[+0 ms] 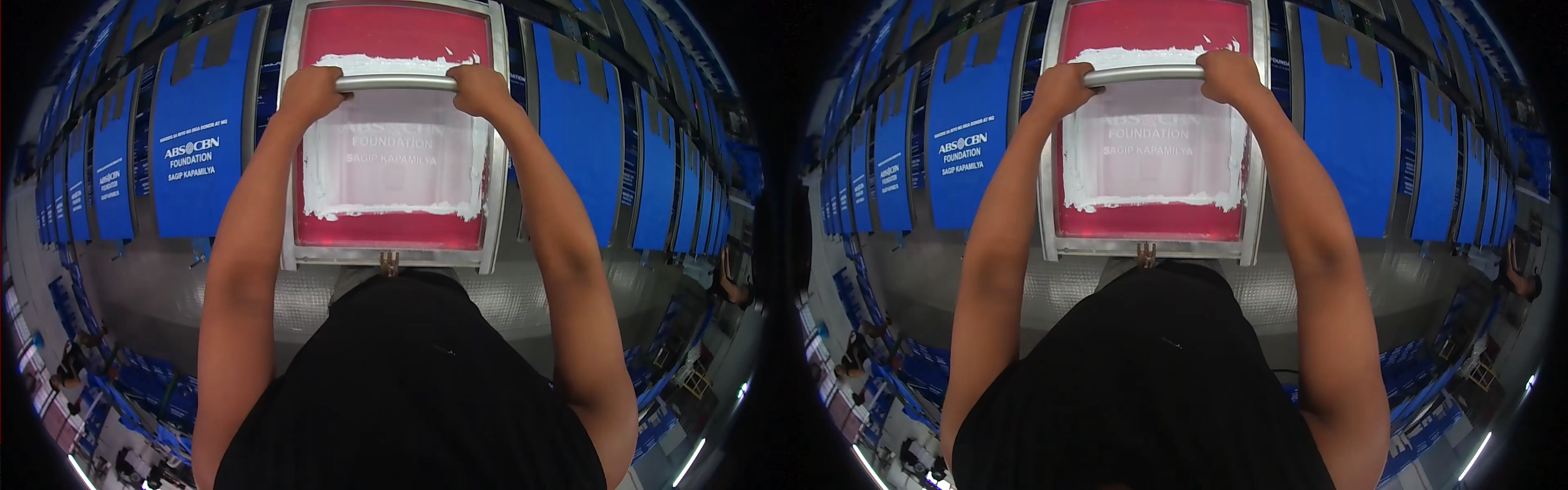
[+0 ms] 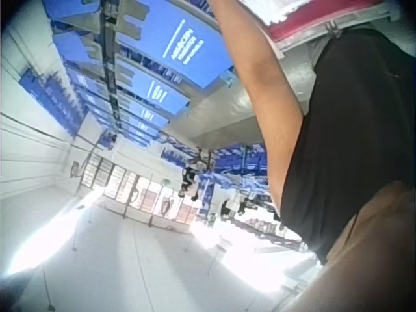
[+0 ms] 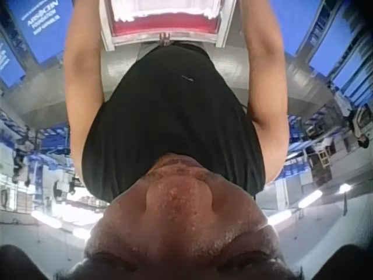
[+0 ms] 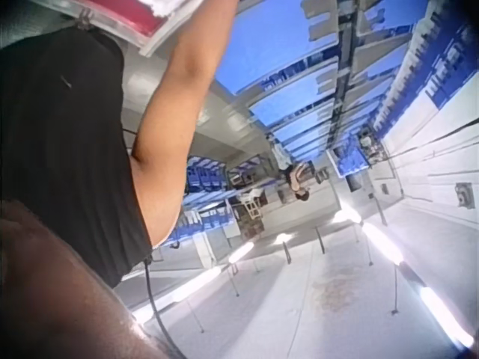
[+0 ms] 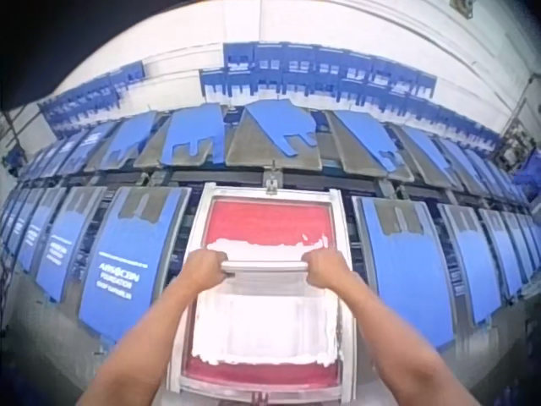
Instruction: The person uses a squeegee to spread white ink across a red screen printing frame. They repeatedly roll the squeegee back and forth to ensure even coverage of the ink on the screen surface. The person then lifts the frame and walks to a nearby table to place it down.
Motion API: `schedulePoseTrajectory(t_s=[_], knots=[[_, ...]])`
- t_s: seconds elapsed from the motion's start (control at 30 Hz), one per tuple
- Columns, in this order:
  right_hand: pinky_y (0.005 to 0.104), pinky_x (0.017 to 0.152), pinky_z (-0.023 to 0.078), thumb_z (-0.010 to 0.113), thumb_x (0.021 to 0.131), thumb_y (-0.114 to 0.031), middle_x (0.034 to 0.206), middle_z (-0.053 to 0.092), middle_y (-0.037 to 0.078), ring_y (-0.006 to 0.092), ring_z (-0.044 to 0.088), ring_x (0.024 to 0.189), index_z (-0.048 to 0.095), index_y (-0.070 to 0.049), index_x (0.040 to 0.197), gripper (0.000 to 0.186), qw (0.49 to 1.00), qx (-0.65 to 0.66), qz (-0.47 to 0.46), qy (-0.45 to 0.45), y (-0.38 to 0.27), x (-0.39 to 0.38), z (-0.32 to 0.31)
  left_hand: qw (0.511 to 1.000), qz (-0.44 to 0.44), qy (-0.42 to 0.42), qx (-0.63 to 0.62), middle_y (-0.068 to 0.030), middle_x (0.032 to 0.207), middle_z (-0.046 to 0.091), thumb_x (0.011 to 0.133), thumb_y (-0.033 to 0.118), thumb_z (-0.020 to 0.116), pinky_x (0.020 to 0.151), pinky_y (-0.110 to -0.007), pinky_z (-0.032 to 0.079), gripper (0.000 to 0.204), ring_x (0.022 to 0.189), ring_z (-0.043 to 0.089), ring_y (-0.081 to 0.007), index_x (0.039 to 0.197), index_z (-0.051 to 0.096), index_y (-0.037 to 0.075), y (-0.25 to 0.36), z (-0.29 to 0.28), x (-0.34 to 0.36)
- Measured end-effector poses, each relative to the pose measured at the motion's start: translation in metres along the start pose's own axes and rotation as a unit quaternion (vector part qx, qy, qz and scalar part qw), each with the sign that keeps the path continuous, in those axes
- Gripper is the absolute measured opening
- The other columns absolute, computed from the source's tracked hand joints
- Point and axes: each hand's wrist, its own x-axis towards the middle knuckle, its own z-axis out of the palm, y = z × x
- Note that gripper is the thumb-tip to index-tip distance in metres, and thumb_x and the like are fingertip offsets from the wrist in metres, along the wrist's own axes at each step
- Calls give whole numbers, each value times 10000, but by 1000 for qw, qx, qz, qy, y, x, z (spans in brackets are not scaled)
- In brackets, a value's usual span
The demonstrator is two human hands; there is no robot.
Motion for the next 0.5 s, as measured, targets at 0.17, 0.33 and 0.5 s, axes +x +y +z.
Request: schedulePoseTrajectory(t_s=[0.17, 0.33, 0.5], knots=[[416, 748, 519, 628, 698, -70, 881, 683, 115, 283, 664, 852, 660, -136, 1034, 344, 989, 54, 30, -137, -56, -130, 0, 994, -4, -70, -80, -116, 836, 660, 692, 152, 728, 741, -422, 504, 249, 813, 633, -296, 931, 673, 112, 33, 6, -138], [418, 666, 487, 607, 664, -27, 815, 657, 118, 286, 643, 775, 641, -92, 891, 238, 990, 105, -35, 86, -67, -189, 77, 992, 36, 70, -101, -111, 835, 645, 547, 41, 731, 725, -408, 506, 352, 820, 615, -295, 890, 661, 76, 40, 76, -184], [433, 699, 523, 611, 698, -139, 870, 694, 111, 293, 673, 836, 683, -156, 982, 293, 999, 7, 45, 14, -22, -22, 31, 999, -18, 38, -24, -146, 846, 683, 708, 266, 724, 714, -427, 529, 310, 812, 661, -326, 988, 703, 137, -9, 36, -22]])
